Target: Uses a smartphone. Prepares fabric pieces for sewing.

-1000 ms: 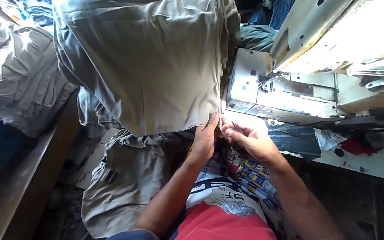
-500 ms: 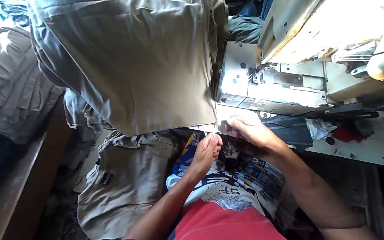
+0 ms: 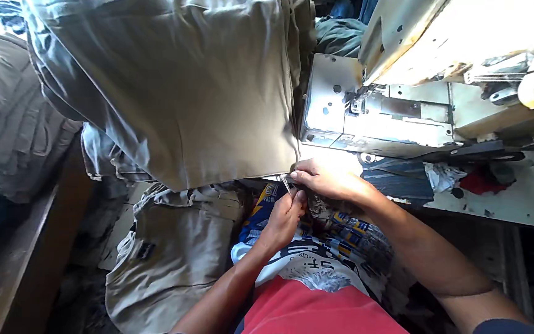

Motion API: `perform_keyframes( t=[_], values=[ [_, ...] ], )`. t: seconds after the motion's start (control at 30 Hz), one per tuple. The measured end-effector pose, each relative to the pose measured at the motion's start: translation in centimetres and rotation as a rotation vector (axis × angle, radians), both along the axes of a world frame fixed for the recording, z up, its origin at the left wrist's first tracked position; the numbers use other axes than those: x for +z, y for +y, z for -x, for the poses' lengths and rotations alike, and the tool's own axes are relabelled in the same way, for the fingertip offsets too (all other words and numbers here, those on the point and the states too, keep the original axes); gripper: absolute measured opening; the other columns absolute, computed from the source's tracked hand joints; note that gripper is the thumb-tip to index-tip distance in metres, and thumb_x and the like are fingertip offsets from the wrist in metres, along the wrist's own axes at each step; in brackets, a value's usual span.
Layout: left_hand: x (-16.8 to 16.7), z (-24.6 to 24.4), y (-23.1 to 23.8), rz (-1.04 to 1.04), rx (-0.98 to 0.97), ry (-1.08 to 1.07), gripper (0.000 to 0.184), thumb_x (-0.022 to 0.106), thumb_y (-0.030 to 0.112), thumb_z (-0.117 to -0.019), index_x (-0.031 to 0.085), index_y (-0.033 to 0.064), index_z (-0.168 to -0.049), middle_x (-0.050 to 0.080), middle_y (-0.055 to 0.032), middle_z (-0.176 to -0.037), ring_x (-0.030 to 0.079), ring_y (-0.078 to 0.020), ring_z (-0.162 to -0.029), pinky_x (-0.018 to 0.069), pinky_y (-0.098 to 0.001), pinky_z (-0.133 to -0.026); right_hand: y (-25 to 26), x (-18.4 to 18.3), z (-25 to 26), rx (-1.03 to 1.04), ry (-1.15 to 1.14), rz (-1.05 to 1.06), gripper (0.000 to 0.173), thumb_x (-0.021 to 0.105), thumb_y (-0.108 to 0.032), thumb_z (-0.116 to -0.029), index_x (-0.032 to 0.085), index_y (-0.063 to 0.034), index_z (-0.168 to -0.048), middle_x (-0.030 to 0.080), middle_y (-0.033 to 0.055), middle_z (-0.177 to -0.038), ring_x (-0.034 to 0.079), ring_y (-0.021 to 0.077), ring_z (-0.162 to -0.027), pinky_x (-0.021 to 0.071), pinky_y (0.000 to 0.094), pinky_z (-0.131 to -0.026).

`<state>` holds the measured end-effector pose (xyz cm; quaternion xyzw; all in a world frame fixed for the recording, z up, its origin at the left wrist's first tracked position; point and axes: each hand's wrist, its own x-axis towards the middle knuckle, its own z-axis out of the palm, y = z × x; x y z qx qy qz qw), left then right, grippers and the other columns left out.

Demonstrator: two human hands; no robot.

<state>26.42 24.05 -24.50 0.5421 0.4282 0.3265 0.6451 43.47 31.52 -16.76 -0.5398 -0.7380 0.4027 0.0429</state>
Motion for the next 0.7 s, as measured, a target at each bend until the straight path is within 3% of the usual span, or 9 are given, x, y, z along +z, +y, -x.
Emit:
perform_keyframes(
  t=[0.17, 0.23, 0.3, 0.37, 0.43, 0.53, 0.6, 0.7],
  values=[
    [0.4, 0.0, -0.3, -0.145, -0.012, 0.194, 0.04, 0.035, 0.036, -0.1122, 0.064, 0.0092, -0.104, 0.059, 0.0015, -0.078, 0.06, -0.0092, -0.069, 0.0531, -0.0291, -0.065, 0.0, 0.1, 1.4, 0.007, 0.029, -0.011, 0.034, 0.051, -0.039, -0.1058, 0.065, -0.0171, -0.084, 0.061, 0.0006, -0.072, 0.062, 0.0163, -0.069, 0.0505, 0.0439, -0.062],
    [0.5, -0.2, -0.7, -0.18, -0.061, 0.18, 0.041, 0.033, 0.035, -0.1127, 0.063, 0.008, -0.105, 0.057, 0.0009, -0.077, 0.058, -0.0099, -0.068, 0.0526, -0.0293, -0.064, -0.1, 0.6, 0.4, -0.023, 0.071, -0.071, 0.035, 0.051, -0.04, -0.1058, 0.065, -0.0175, -0.083, 0.06, 0.0, -0.07, 0.06, 0.0159, -0.065, 0.0493, 0.0431, -0.059],
    [0.3, -0.4, -0.9, -0.232, -0.09, 0.188, 0.041, 0.031, 0.035, -0.1128, 0.06, 0.0101, -0.099, 0.054, 0.0012, -0.074, 0.056, -0.011, -0.065, 0.0498, -0.0306, -0.061, 0.0, 1.5, -1.5, -0.07, 0.107, -0.127, 0.037, 0.048, -0.04, -0.1064, 0.066, -0.0179, -0.083, 0.057, -0.0008, -0.066, 0.056, 0.0153, -0.058, 0.0464, 0.0411, -0.053],
    [0.3, -0.3, -1.2, -0.332, -0.073, 0.302, 0.042, 0.031, 0.038, -0.1124, 0.061, 0.0121, -0.097, 0.057, 0.0004, -0.074, 0.058, -0.0137, -0.067, 0.0513, -0.0355, -0.061, 0.0, 2.1, -3.8, -0.085, 0.096, -0.094, 0.039, 0.046, -0.041, -0.1075, 0.066, -0.0178, -0.085, 0.056, -0.0008, -0.065, 0.055, 0.0151, -0.057, 0.0459, 0.0386, -0.052],
    [0.5, -0.2, -1.4, -0.493, 0.055, 0.476, 0.04, 0.039, 0.038, -0.1108, 0.065, 0.0116, -0.096, 0.06, -0.001, -0.073, 0.062, -0.0157, -0.066, 0.0531, -0.0387, -0.059, -0.4, 2.1, -5.5, -0.097, 0.061, -0.068, 0.037, 0.046, -0.039, -0.1079, 0.066, -0.0172, -0.085, 0.055, -0.001, -0.063, 0.054, 0.0137, -0.054, 0.0451, 0.0356, -0.05],
    [1.2, 0.2, -0.5, -0.686, 0.298, 0.671, 0.034, 0.059, 0.044, -0.1025, 0.067, 0.0112, -0.098, 0.057, 0.0029, -0.066, 0.055, -0.0125, -0.055, 0.0489, -0.0349, -0.051, -1.0, 1.4, -6.8, -0.135, 0.065, -0.037, 0.038, 0.046, -0.038, -0.1082, 0.068, -0.0168, -0.086, 0.055, -0.0018, -0.062, 0.052, 0.012, -0.053, 0.0431, 0.0333, -0.051],
    [1.5, 0.2, 0.3, -0.695, 0.38, 0.784, 0.046, 0.063, 0.053, -0.0975, 0.068, 0.009, -0.108, 0.054, 0.0045, -0.061, 0.052, -0.0129, -0.051, 0.0469, -0.0362, -0.049, -1.4, 0.6, -6.8, -0.16, 0.108, -0.027, 0.038, 0.046, -0.036, -0.1082, 0.07, -0.0158, -0.087, 0.056, -0.0017, -0.062, 0.052, 0.0115, -0.053, 0.0436, 0.0328, -0.052],
    [1.3, -0.8, 1.7, -0.688, 0.407, 0.892, 0.052, 0.065, 0.057, -0.0942, 0.068, 0.0073, -0.11, 0.055, 0.0033, -0.059, 0.054, -0.0156, -0.05, 0.0485, -0.0395, -0.051, -1.4, -0.3, -6.3, -0.152, 0.155, -0.036, 0.038, 0.047, -0.034, -0.1082, 0.07, -0.0141, -0.085, 0.058, -0.0011, -0.064, 0.053, 0.0113, -0.054, 0.0453, 0.0328, -0.052]
  ],
)
